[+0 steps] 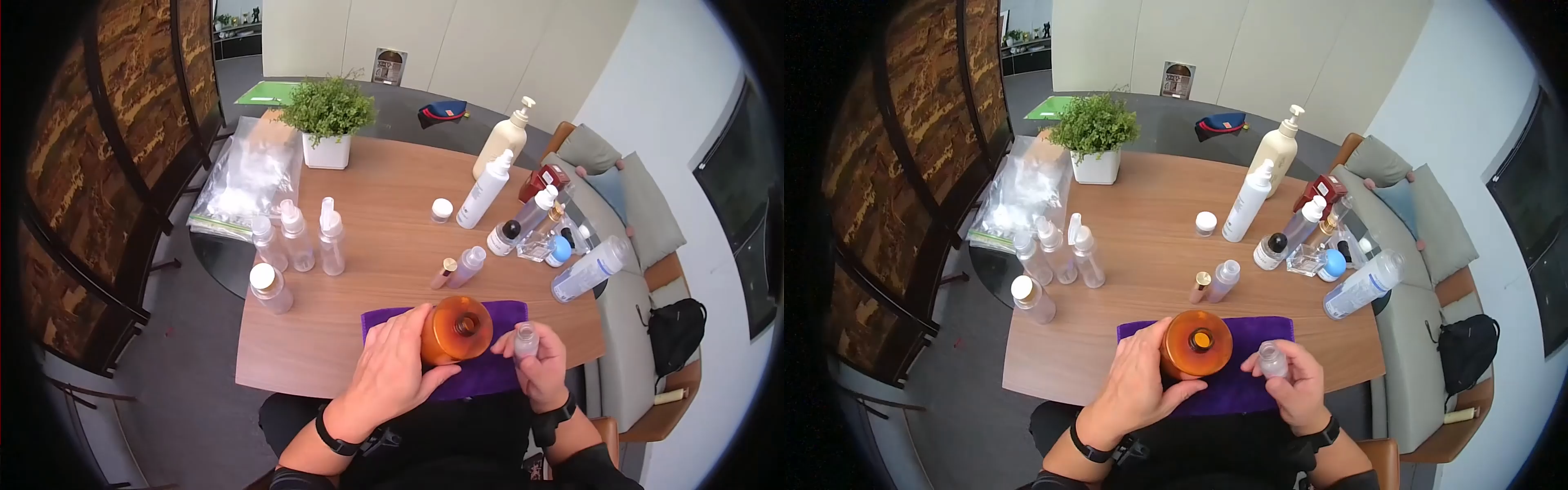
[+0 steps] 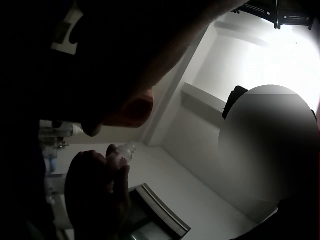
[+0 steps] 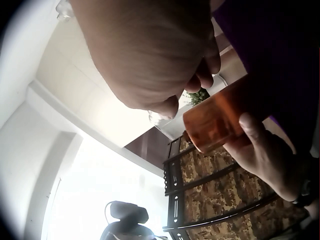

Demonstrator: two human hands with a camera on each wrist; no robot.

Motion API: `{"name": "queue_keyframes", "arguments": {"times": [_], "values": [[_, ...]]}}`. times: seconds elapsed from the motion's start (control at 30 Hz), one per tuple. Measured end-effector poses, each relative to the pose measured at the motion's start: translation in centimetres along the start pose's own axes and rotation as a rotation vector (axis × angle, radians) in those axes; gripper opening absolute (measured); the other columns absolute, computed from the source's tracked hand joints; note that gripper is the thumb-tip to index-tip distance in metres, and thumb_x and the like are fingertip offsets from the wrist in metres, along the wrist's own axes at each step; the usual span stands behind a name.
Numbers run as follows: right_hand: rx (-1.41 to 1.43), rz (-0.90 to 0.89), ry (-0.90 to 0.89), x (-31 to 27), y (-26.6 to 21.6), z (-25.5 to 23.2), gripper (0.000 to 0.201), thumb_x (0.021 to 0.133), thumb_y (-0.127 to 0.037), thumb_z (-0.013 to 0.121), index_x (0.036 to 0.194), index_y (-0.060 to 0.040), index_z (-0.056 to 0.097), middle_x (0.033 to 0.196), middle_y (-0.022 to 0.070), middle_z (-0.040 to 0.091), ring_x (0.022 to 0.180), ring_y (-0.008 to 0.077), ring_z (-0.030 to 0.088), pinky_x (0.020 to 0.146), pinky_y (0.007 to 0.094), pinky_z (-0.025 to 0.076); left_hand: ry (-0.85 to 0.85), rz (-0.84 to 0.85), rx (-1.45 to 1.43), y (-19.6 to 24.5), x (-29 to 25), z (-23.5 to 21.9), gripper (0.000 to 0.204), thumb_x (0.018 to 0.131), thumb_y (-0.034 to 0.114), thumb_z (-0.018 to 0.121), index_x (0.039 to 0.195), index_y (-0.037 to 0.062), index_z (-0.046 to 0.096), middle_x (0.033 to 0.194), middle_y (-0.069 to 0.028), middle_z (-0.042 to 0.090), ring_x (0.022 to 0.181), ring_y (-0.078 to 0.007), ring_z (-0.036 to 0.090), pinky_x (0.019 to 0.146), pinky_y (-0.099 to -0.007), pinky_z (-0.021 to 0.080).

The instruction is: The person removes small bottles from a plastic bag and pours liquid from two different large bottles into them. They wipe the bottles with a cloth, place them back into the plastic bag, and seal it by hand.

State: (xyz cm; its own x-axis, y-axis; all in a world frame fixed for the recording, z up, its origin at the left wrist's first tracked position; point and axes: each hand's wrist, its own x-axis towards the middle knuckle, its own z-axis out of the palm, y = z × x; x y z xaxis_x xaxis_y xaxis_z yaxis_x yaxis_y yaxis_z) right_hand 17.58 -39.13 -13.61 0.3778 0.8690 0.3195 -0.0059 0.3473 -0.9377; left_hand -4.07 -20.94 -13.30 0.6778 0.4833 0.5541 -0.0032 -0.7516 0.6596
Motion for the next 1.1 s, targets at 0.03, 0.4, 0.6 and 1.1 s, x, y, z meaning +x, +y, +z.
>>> {"name": "queue_keyframes", "arguments": {"times": [0.03, 0.4, 0.6, 1.1], "values": [[-0.018, 0.0, -0.016, 0.8, -0.8, 0.0, 0.054, 0.102, -0.021, 0.08, 0.145, 0.0014, 0.057, 0.115, 0.019, 0.073, 0.112, 0.0284, 0.072, 0.105, 0.0467, 0.058, 0.003, 0.004, -0.006, 0.0, 0.1, -0.1, 0.099, 0.079, 0.03, 0.097, 0.155, -0.0035, 0.043, 0.137, -0.0223, 0.065, 0.127, -0.0406, 0.065, 0.106, -0.0487, 0.049], [-0.097, 0.127, -0.213, 5.6, -4.3, 0.7, 0.058, 0.095, -0.02, 0.087, 0.144, 0.0018, 0.065, 0.136, 0.0172, 0.07, 0.119, 0.0245, 0.07, 0.108, 0.039, 0.053, 0.034, 0.026, -0.04, -0.5, 0.2, -0.1, 0.099, 0.076, 0.029, 0.101, 0.152, -0.001, 0.045, 0.133, -0.0215, 0.066, 0.118, -0.0405, 0.067, 0.099, -0.0478, 0.049], [-0.339, 0.095, -0.269, 6.9, -5.9, 0.9, 0.058, 0.093, -0.018, 0.088, 0.143, 0.0036, 0.068, 0.124, 0.013, 0.073, 0.112, 0.0214, 0.069, 0.1, 0.0338, 0.051, 0.028, 0.029, -0.034, -0.6, 0.2, -0.2, 0.098, 0.077, 0.031, 0.1, 0.152, -0.0014, 0.045, 0.132, -0.0212, 0.066, 0.117, -0.0401, 0.067, 0.097, -0.0473, 0.049], [-0.721, 0.002, -0.405, 8.9, -9.1, 1.3, 0.053, 0.088, -0.009, 0.087, 0.137, 0.0044, 0.072, 0.107, 0.0149, 0.075, 0.092, 0.0244, 0.07, 0.081, 0.0345, 0.053, 0.036, 0.048, -0.023, -0.6, 0.1, -0.1, 0.099, 0.079, 0.032, 0.098, 0.154, -0.002, 0.042, 0.135, -0.0221, 0.065, 0.117, -0.0402, 0.067, 0.097, -0.0481, 0.049]]}}
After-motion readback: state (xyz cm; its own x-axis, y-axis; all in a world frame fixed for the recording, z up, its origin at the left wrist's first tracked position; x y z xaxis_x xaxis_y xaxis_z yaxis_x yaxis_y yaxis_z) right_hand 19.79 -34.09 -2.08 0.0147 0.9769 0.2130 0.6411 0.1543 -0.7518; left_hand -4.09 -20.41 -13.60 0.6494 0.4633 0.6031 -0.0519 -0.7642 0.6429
